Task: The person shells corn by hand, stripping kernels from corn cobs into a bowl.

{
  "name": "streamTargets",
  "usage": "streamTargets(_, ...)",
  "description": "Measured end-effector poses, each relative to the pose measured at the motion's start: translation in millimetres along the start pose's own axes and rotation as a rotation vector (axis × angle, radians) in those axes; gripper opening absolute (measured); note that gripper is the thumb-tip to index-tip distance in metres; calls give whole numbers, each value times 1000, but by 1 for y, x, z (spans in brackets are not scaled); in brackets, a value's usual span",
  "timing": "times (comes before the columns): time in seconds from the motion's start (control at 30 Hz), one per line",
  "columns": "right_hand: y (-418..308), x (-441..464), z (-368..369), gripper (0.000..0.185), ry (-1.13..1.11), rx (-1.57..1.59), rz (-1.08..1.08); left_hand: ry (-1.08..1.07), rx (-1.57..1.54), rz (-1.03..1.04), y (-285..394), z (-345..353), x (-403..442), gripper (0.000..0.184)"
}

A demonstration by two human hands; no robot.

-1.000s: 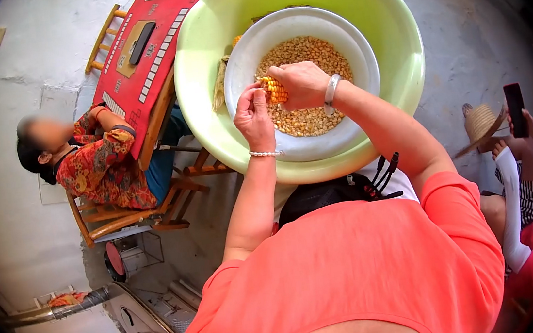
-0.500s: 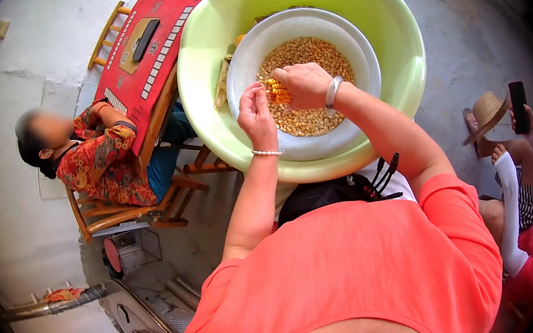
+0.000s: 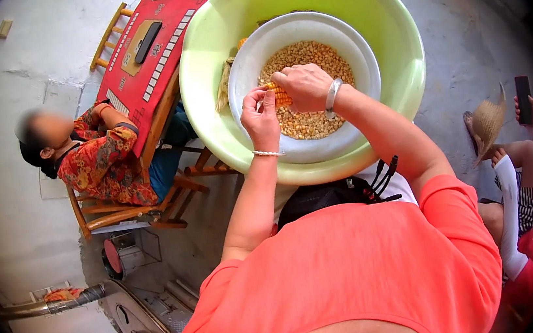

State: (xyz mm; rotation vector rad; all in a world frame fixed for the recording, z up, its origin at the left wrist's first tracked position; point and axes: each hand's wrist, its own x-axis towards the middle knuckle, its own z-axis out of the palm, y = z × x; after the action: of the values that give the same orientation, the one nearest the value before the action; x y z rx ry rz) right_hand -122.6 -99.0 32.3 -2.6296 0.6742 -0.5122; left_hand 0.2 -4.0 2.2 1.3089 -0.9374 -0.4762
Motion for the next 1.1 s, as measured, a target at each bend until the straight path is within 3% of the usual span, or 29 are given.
streamTargets(0.17, -3, 0, -4, 41, -40, 51, 10, 70, 211, 21, -23, -9, 4, 17)
streamTargets(0.33, -1, 4, 1, 50, -90, 149, 54, 37, 88, -48, -28, -11, 3, 22)
streamTargets(0.47, 3, 5, 8, 58, -7, 202, 71, 38, -46, -192, 8, 2, -2, 34)
streamTargets(0.5, 3, 5, 7, 59, 20, 220, 69, -35, -45, -164, 1, -2, 0, 47)
streamTargets(0.6, 0, 5, 6, 64, 37, 235, 87, -130, -146, -173, -10, 2, -3, 54)
streamTargets(0.87, 4, 5, 12, 79, 85, 432, -122, -70, -78, -94, 12, -7, -6, 48)
streamTargets(1.1, 10, 6, -10, 84, -70, 508, -56, -183, -284, -27, 21, -6, -7, 52)
